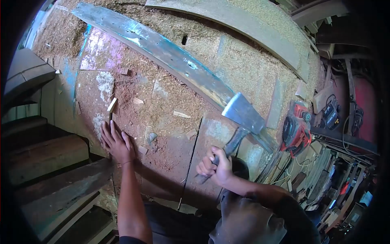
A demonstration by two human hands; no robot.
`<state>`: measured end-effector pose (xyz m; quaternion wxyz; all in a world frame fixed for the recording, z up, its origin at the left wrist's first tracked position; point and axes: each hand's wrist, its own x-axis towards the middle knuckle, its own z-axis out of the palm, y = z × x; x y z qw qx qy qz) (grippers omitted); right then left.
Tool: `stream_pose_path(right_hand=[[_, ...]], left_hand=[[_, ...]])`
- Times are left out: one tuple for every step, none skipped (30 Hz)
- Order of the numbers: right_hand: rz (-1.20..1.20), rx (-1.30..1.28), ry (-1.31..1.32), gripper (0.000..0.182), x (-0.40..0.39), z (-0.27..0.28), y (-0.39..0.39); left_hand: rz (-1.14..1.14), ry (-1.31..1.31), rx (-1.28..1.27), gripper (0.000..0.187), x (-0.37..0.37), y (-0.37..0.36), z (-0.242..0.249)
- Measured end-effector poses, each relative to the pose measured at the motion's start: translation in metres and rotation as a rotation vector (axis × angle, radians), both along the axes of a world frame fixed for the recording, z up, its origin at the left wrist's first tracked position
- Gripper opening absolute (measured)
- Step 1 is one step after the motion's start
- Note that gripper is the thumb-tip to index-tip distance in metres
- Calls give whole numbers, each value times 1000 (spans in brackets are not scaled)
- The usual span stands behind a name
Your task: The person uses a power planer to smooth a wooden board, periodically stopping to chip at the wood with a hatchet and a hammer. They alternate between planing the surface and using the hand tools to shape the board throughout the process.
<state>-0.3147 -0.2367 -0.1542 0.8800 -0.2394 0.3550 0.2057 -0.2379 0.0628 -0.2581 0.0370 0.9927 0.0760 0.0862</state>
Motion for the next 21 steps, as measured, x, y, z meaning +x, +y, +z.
stream_pose_path(right_hand=[[6,17,-12,32,13,3,8],[9,21,-13,32,25,-1,19],[-25,41,-39,31,39,-5,31],[-58,61,-67,30,53,-8,41],[-52,69,-75,30,68,-9,49],[-57,86,-94,30,83,-9,59],[-57,107,-117,30,101,-9,71],[-42,124,-130,30,116,-10,85],[-56,124,-160,30,132,-10,98],[-70,121,-188,30,147,-9,110],[-93,140,-136,30,161,-8,125],[-100,128,-164,28,176,-7,138],[-94,134,-162,27,190,-6,149],[-89,138,-162,26,204,-6,161],[-75,113,-172,25,217,-5,172],[-63,86,-182,24,230,-4,184],[-53,86,-191,22,241,-1,194],[-47,97,-207,23,253,0,206],[-40,113,-201,23,265,1,217],[-32,129,-196,22,277,3,228],[-19,136,-202,22,290,2,240]], left_hand=[[-1,7,7,57,1,0,0],[2,6,11,57,1,0,1],[4,14,6,57,1,-1,2],[6,20,2,57,2,-1,3],[2,22,6,58,1,1,0],[-4,20,1,58,2,2,0],[-8,19,-7,58,3,2,1],[-11,22,-14,59,3,2,4],[-20,26,-24,60,3,2,5],[-6,32,8,59,4,1,5],[-5,39,4,59,4,1,6],[-3,47,1,59,4,2,6],[-8,49,-13,60,3,2,7],[-5,64,-3,60,2,4,5],[-6,63,-19,61,1,5,2],[-10,64,-36,61,0,7,0],[8,87,-33,61,-1,5,1],[-1,76,-44,61,0,5,3],[3,83,-51,61,1,5,5],[6,89,-57,62,1,5,6],[5,72,-59,62,1,5,5]])
